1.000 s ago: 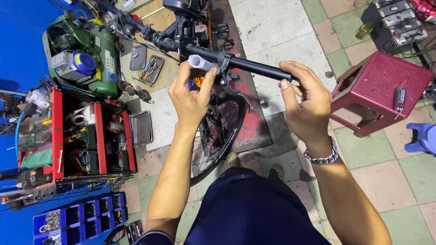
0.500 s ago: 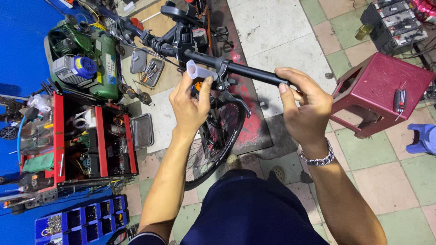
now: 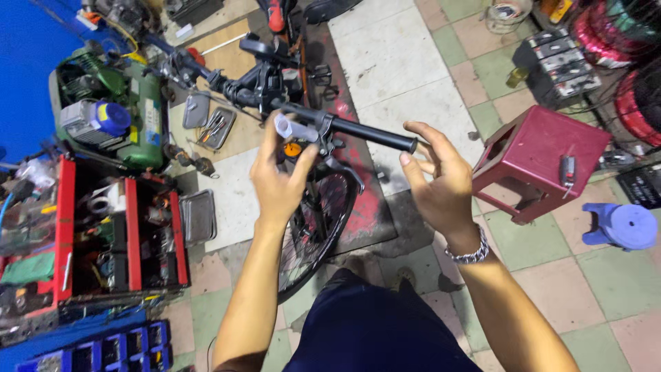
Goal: The person bleeds a bicycle hydraulic brake system by attaching a funnel to the lever, pouring in fluid from a bottle, and manipulating the lever and internal components using a multi-tool.
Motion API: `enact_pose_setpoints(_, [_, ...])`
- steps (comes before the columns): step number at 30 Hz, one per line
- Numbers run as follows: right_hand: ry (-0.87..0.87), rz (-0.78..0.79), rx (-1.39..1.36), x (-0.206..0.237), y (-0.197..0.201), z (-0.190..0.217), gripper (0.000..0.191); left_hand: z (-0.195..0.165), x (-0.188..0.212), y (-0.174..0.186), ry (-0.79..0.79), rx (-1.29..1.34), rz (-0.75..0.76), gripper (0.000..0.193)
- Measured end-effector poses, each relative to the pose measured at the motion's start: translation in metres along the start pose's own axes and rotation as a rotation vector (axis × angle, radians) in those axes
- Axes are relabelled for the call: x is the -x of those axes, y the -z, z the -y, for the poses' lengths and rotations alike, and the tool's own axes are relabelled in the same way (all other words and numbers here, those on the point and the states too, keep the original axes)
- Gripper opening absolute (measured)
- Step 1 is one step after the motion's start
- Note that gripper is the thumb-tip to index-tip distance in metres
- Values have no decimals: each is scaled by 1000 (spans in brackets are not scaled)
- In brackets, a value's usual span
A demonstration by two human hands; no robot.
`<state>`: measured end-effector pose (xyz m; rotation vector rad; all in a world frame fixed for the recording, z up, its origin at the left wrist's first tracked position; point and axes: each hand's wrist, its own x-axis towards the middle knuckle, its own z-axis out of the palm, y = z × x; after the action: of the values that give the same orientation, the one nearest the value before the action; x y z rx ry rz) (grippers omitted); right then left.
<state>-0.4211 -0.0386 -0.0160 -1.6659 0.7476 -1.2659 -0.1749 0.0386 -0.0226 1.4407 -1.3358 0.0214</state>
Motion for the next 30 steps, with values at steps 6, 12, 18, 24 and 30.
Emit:
enact_pose_setpoints(6, [-61, -173, 47, 24, 34, -5, 58, 15, 108, -11, 507, -43, -229, 33])
enact_pose_setpoints(12, [-298, -432, -73, 31, 89, 6, 53, -59, 131, -152, 216, 341, 576, 9])
enact_pose_setpoints(18, [-124, -673, 80, 6, 201, -29, 41, -171, 23, -320, 580, 904, 653, 14])
enact_pose_setpoints(24, [-81, -738, 5, -59, 332, -95, 36, -228, -64, -484, 426, 897, 447, 9])
enact_pose_setpoints(30, [-204, -678, 148, -164, 434, -125, 19, -222, -138, -593, 322, 878, 468, 9])
